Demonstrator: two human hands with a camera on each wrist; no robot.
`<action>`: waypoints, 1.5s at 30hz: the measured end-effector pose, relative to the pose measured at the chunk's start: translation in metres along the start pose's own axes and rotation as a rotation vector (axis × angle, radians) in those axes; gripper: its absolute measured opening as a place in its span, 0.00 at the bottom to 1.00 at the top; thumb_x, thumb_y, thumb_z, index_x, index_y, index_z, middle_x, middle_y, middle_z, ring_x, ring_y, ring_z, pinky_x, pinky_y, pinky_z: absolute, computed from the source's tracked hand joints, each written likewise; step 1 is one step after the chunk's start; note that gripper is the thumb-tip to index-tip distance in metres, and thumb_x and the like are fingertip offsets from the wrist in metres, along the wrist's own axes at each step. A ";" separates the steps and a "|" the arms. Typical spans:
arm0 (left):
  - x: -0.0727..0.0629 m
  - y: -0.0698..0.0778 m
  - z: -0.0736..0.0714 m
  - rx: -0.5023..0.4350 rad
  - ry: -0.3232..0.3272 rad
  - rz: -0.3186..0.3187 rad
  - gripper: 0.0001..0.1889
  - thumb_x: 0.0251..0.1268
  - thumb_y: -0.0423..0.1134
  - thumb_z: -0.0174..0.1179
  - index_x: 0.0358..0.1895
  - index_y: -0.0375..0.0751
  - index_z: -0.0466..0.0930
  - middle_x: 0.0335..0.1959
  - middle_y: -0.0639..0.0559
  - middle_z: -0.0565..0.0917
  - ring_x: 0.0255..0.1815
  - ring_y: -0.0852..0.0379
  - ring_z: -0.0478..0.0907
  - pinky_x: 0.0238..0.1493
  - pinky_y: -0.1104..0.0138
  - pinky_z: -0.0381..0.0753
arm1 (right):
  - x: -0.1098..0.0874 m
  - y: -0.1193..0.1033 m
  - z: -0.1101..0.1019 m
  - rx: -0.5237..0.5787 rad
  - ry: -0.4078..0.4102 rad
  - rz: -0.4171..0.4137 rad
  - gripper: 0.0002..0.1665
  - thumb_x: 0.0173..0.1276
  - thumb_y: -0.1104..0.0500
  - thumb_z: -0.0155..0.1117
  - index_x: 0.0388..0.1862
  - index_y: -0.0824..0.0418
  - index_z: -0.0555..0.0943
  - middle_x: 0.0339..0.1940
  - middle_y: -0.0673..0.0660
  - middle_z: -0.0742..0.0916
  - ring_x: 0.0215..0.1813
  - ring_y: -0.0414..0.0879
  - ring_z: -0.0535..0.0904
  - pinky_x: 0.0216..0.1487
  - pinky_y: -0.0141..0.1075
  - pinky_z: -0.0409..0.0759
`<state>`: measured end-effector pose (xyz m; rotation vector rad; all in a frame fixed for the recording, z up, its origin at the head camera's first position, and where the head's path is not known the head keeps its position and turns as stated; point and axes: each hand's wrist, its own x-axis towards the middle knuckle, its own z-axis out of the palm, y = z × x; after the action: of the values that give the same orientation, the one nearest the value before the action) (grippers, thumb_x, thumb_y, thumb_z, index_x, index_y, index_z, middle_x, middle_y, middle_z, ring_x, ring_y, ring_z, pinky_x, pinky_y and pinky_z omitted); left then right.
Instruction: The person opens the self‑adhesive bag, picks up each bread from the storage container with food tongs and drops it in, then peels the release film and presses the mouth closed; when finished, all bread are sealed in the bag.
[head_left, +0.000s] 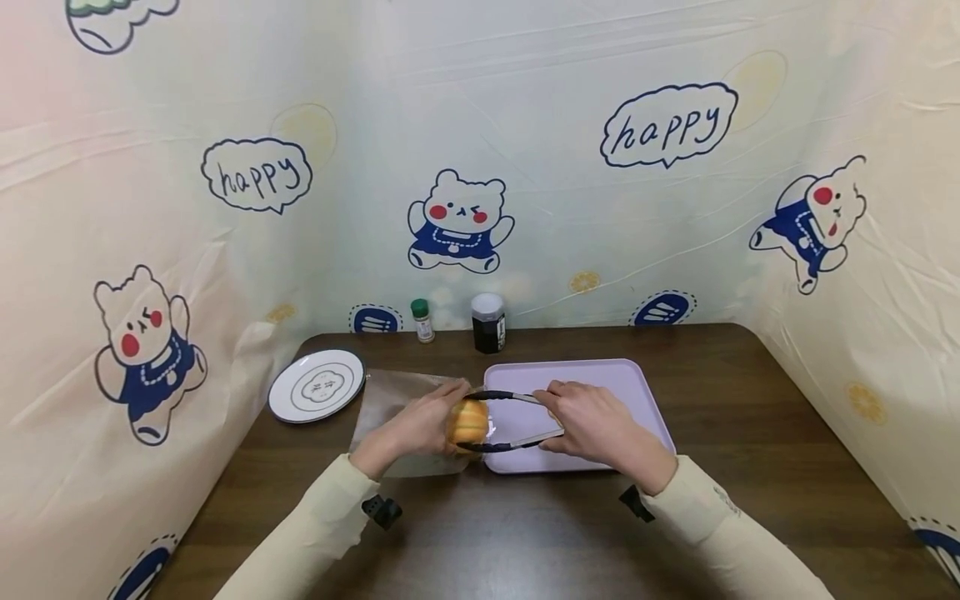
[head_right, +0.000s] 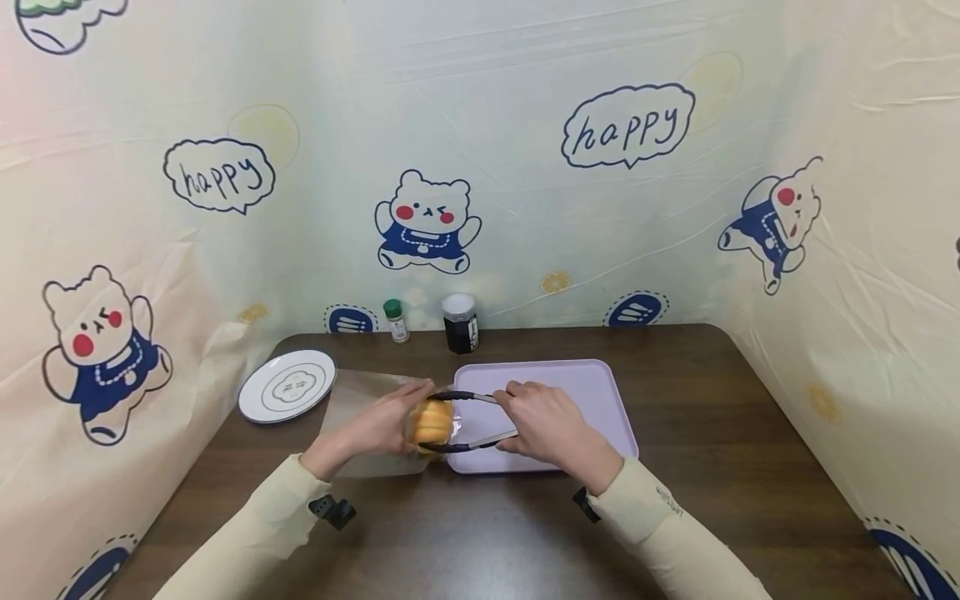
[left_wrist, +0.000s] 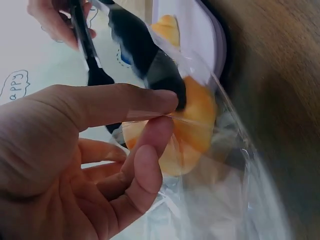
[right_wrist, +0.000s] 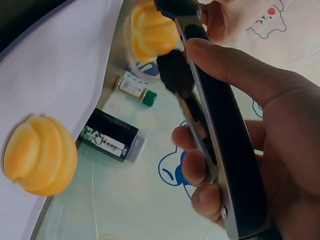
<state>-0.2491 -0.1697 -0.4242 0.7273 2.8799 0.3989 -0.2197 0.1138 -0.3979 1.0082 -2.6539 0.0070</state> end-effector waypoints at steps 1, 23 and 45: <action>0.000 0.001 0.000 -0.004 -0.004 0.000 0.55 0.40 0.38 0.80 0.76 0.35 0.60 0.78 0.41 0.63 0.70 0.40 0.71 0.64 0.48 0.77 | 0.000 0.000 0.000 0.012 -0.005 0.011 0.40 0.49 0.37 0.79 0.55 0.58 0.83 0.39 0.53 0.86 0.36 0.48 0.84 0.31 0.41 0.83; -0.002 -0.006 -0.001 -0.062 0.010 -0.010 0.54 0.41 0.33 0.79 0.76 0.31 0.57 0.78 0.38 0.62 0.75 0.41 0.65 0.73 0.51 0.69 | -0.012 0.011 0.009 0.054 -0.046 0.050 0.43 0.47 0.36 0.80 0.59 0.56 0.82 0.47 0.54 0.88 0.43 0.48 0.85 0.40 0.43 0.86; -0.002 -0.007 0.003 -0.044 0.049 -0.003 0.49 0.43 0.32 0.78 0.74 0.35 0.64 0.74 0.40 0.69 0.70 0.40 0.72 0.68 0.49 0.74 | -0.010 0.010 0.008 -0.040 0.072 -0.048 0.36 0.52 0.38 0.78 0.56 0.55 0.83 0.45 0.52 0.87 0.39 0.46 0.85 0.30 0.40 0.83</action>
<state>-0.2499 -0.1762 -0.4292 0.7163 2.9074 0.4850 -0.2212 0.1269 -0.4076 1.0383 -2.5545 -0.0201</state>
